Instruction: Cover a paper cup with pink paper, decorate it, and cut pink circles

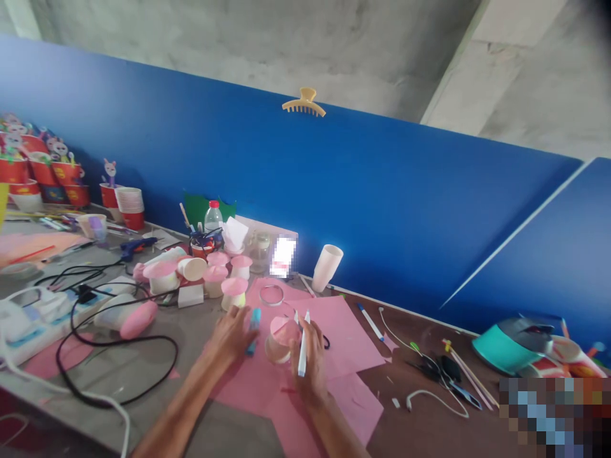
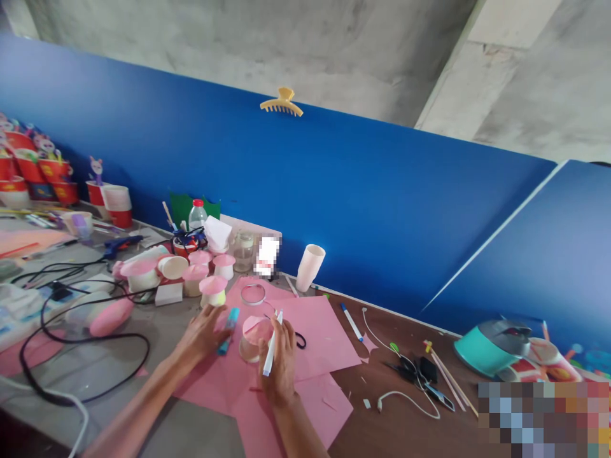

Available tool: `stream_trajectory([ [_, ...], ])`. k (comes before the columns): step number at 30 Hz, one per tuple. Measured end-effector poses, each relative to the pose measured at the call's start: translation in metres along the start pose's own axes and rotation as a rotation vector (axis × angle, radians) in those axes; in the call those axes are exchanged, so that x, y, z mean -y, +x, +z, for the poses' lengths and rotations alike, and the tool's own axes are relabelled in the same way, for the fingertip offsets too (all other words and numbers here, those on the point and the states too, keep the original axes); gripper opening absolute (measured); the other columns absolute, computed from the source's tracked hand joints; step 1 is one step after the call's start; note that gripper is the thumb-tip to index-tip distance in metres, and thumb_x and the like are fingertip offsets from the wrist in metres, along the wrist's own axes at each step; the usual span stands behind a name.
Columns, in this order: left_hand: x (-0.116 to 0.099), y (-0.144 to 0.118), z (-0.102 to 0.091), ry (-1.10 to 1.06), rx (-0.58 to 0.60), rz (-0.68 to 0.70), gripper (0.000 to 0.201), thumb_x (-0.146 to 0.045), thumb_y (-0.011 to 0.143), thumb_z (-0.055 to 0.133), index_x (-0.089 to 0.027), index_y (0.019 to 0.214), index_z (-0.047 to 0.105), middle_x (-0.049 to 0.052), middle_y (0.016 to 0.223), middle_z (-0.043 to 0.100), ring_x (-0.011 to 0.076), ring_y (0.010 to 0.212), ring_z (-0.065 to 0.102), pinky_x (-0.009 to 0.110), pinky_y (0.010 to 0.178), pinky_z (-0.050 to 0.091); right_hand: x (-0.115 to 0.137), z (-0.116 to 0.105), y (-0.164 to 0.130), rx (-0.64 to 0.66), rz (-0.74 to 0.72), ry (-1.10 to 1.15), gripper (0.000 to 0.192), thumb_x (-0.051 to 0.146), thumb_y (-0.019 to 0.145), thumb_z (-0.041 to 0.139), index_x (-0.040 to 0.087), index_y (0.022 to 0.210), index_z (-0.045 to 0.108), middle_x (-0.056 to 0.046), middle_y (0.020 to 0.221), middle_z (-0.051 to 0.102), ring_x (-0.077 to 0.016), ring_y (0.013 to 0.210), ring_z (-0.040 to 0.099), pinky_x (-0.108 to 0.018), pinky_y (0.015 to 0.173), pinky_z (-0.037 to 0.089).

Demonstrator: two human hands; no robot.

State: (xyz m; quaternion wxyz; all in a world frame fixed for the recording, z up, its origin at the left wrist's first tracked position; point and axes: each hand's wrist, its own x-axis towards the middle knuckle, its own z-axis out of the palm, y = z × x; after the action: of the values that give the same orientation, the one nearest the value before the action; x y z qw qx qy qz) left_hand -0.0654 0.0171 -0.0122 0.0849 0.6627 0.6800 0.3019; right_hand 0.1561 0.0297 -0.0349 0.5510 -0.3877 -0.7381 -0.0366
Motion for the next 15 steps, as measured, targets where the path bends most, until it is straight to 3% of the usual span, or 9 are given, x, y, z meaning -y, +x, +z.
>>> stream_trajectory([
  [2, -0.001, 0.003, 0.002, -0.108, -0.147, 0.010, 0.029, -0.030, 0.095, 0.053, -0.020, 0.121, 0.063, 0.012, 0.116, 0.067, 0.0273, 0.100, 0.069, 0.042, 0.088, 0.054, 0.001, 0.000, -0.001, 0.006, 0.014, 0.009, 0.041, 0.038, 0.108, 0.042, 0.017, 0.141, 0.057, -0.019, 0.126, 0.071, -0.0363, 0.118, 0.066, -0.058, 0.093, 0.059],
  [4, -0.006, 0.002, 0.004, -0.235, -0.209, 0.073, 0.028, -0.036, 0.098, 0.051, -0.020, 0.115, 0.066, 0.009, 0.105, 0.067, 0.0227, 0.083, 0.067, 0.038, 0.079, 0.056, 0.001, 0.001, -0.003, 0.011, 0.037, 0.028, 0.041, 0.038, 0.108, 0.044, 0.018, 0.141, 0.056, -0.019, 0.127, 0.071, -0.0362, 0.118, 0.066, -0.058, 0.094, 0.058],
  [6, -0.012, -0.002, 0.005, -0.320, -0.175, 0.171, 0.031, -0.041, 0.096, 0.056, -0.020, 0.117, 0.066, 0.008, 0.104, 0.066, 0.0216, 0.083, 0.066, 0.036, 0.079, 0.057, 0.000, 0.002, -0.005, 0.021, 0.068, 0.049, 0.040, 0.037, 0.108, 0.044, 0.019, 0.141, 0.056, -0.019, 0.128, 0.070, -0.0354, 0.116, 0.068, -0.057, 0.094, 0.058],
  [9, -0.016, -0.008, 0.009, -0.342, -0.086, 0.296, 0.048, -0.044, 0.090, 0.067, -0.021, 0.132, 0.060, 0.011, 0.118, 0.067, 0.0251, 0.099, 0.068, 0.040, 0.091, 0.058, -0.003, 0.005, -0.007, 0.009, 0.107, 0.064, 0.041, 0.041, 0.108, 0.045, 0.020, 0.141, 0.056, -0.018, 0.127, 0.071, -0.0339, 0.112, 0.069, -0.054, 0.091, 0.058],
  [15, -0.011, -0.011, 0.023, -0.211, -0.026, 0.296, 0.068, -0.032, 0.081, 0.076, -0.020, 0.145, 0.052, 0.017, 0.130, 0.069, 0.0324, 0.113, 0.069, 0.048, 0.099, 0.057, -0.007, 0.009, -0.010, 0.032, 0.123, 0.081, 0.043, 0.046, 0.108, 0.043, 0.021, 0.141, 0.056, -0.018, 0.127, 0.072, -0.0326, 0.113, 0.069, -0.051, 0.092, 0.056],
])
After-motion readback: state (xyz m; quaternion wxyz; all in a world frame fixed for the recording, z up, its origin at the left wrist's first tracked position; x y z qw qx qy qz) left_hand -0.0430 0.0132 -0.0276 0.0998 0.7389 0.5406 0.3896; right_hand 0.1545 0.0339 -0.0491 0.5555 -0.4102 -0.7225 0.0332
